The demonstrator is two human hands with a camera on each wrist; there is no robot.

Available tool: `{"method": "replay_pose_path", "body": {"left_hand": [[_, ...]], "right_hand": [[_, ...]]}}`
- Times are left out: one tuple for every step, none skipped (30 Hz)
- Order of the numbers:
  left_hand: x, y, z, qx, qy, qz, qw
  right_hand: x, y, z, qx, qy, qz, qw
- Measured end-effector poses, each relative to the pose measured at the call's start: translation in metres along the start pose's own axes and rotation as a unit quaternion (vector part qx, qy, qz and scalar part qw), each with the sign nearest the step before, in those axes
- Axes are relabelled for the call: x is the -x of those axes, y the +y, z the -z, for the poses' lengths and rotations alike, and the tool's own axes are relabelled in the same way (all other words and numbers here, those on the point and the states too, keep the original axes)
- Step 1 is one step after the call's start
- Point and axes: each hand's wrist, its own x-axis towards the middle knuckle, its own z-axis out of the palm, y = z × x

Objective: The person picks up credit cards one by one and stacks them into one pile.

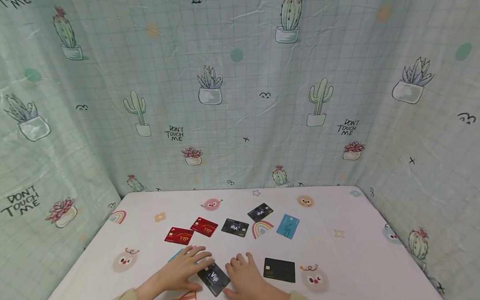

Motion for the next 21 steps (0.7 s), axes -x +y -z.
{"method": "replay_pose_path", "body": {"left_hand": [[0.000, -0.001, -0.001, -0.002, 0.000, -0.002, 1.0000], [-0.001, -0.001, -0.002, -0.002, 0.000, -0.004, 1.0000], [-0.001, -0.002, -0.003, -0.001, -0.001, -0.005, 1.0000], [-0.002, -0.002, -0.004, 0.001, -0.002, -0.006, 1.0000], [-0.002, -0.003, -0.005, 0.004, -0.003, -0.007, 1.0000], [-0.003, -0.003, -0.006, 0.005, -0.004, -0.008, 0.9999], [-0.003, -0.003, -0.007, 0.005, -0.006, -0.010, 0.9999], [-0.004, -0.003, -0.007, 0.006, -0.006, -0.013, 0.9999], [-0.004, -0.004, -0.007, 0.005, -0.006, -0.016, 0.9998], [-0.005, -0.004, -0.008, 0.003, -0.005, -0.019, 0.9998], [-0.005, -0.005, -0.008, 0.003, -0.004, -0.021, 0.9998], [-0.006, -0.005, -0.008, 0.003, -0.003, -0.024, 0.9997], [-0.006, -0.006, -0.008, 0.004, -0.001, -0.027, 0.9996], [-0.006, -0.006, -0.008, 0.003, 0.002, -0.029, 0.9996], [-0.006, -0.007, -0.008, 0.004, 0.002, -0.029, 0.9996], [-0.007, -0.008, -0.009, 0.004, 0.003, -0.029, 0.9996], [-0.007, -0.009, -0.009, 0.004, 0.004, -0.029, 0.9996], [-0.007, -0.009, -0.009, 0.003, 0.004, -0.029, 0.9996], [-0.006, -0.010, -0.010, 0.003, 0.003, -0.027, 0.9996], [-0.006, -0.010, -0.010, 0.002, 0.003, -0.026, 0.9997], [-0.006, -0.010, -0.011, 0.003, 0.003, -0.024, 0.9997]], "right_hand": [[-0.001, -0.001, 0.000, 0.003, -0.004, 0.001, 1.000], [-0.001, -0.002, -0.001, 0.005, -0.009, 0.001, 1.000], [-0.002, -0.003, -0.001, 0.007, -0.012, 0.001, 1.000], [-0.003, -0.004, -0.002, 0.009, -0.017, 0.001, 1.000], [-0.003, -0.005, -0.002, 0.011, -0.023, 0.001, 1.000], [-0.004, -0.006, -0.002, 0.014, -0.026, 0.001, 1.000], [-0.005, -0.007, -0.002, 0.017, -0.029, 0.002, 0.999], [-0.006, -0.009, -0.002, 0.019, -0.030, 0.003, 0.999], [-0.007, -0.010, -0.002, 0.023, -0.029, 0.005, 0.999], [-0.007, -0.011, -0.003, 0.027, -0.027, 0.008, 0.999], [-0.008, -0.012, -0.003, 0.031, -0.023, 0.010, 0.999], [-0.008, -0.013, -0.004, 0.035, -0.019, 0.012, 0.999], [-0.009, -0.014, -0.004, 0.038, -0.016, 0.013, 0.999], [-0.009, -0.015, -0.004, 0.039, -0.014, 0.012, 0.999], [-0.009, -0.016, -0.004, 0.043, -0.015, 0.012, 0.999], [-0.009, -0.017, -0.004, 0.046, -0.016, 0.010, 0.999], [-0.010, -0.018, -0.003, 0.048, -0.018, 0.009, 0.999], [-0.010, -0.019, -0.003, 0.051, -0.021, 0.007, 0.998], [-0.011, -0.020, -0.003, 0.053, -0.025, 0.004, 0.998], [-0.012, -0.021, -0.002, 0.053, -0.030, 0.001, 0.998], [-0.013, -0.022, -0.002, 0.053, -0.036, -0.002, 0.998]]}}
